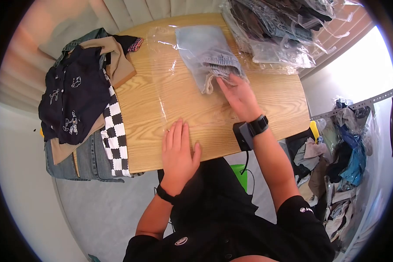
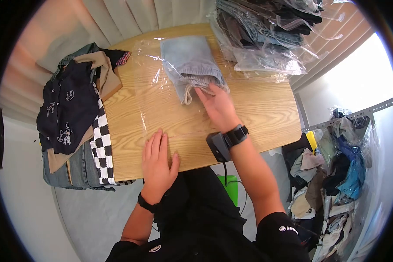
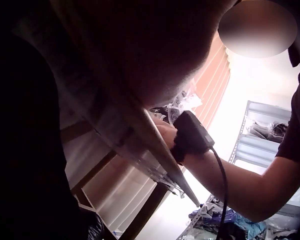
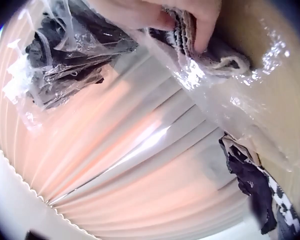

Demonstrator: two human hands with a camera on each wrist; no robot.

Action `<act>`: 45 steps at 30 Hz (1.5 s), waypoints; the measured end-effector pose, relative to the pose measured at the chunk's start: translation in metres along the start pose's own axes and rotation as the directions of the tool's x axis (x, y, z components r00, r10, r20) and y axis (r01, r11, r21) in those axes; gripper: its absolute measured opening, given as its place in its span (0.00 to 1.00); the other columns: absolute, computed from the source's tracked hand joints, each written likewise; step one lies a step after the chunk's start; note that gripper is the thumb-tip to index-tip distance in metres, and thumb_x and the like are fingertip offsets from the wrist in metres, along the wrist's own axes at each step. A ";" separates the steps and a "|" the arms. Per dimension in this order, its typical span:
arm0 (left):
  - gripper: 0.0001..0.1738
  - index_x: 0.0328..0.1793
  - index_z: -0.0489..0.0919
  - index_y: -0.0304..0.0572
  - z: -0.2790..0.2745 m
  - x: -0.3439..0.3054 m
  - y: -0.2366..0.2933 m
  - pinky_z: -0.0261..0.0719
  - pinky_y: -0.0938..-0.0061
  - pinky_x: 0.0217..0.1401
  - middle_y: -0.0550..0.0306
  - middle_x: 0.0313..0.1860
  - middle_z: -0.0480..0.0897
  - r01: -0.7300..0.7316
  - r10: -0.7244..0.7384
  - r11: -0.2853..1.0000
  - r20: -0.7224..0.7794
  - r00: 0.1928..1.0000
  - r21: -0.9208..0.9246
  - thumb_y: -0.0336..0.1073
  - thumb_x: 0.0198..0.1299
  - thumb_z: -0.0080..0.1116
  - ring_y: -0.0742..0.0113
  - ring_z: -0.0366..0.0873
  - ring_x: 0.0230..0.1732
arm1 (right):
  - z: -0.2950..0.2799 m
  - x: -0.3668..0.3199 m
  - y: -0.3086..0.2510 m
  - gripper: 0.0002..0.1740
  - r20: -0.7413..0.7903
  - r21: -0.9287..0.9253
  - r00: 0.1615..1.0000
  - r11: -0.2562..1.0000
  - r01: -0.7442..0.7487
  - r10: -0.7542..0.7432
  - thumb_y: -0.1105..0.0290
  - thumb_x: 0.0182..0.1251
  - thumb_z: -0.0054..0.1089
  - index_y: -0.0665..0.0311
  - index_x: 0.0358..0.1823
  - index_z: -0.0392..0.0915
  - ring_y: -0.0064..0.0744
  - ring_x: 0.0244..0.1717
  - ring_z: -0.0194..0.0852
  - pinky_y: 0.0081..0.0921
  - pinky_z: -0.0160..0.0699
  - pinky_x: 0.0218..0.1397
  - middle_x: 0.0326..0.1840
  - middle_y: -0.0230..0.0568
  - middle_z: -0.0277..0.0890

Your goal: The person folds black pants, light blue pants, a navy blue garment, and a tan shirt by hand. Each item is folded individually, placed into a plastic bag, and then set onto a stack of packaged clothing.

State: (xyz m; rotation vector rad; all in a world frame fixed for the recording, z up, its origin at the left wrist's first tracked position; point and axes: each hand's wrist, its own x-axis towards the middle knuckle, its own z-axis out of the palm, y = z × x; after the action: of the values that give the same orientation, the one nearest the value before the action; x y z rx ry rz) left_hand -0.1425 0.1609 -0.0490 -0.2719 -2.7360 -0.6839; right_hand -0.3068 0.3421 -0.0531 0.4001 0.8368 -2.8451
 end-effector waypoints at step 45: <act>0.16 0.47 0.81 0.48 -0.032 -0.039 0.065 0.71 0.61 0.60 0.64 0.47 0.81 -0.615 0.663 0.617 -0.096 0.742 -0.492 0.30 0.50 0.58 0.72 0.77 0.40 | -0.010 -0.175 0.010 0.21 -0.174 -0.148 0.927 0.921 -0.360 0.334 0.61 0.71 0.48 0.65 0.60 0.67 0.35 0.52 0.76 0.32 0.76 0.55 0.55 0.42 0.75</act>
State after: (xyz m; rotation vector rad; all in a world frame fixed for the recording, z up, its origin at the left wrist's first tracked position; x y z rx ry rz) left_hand -0.0817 0.1976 -0.0077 -1.3630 -2.2063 -1.1421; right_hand -0.1358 0.3509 -0.0145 0.6652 0.9301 -2.4154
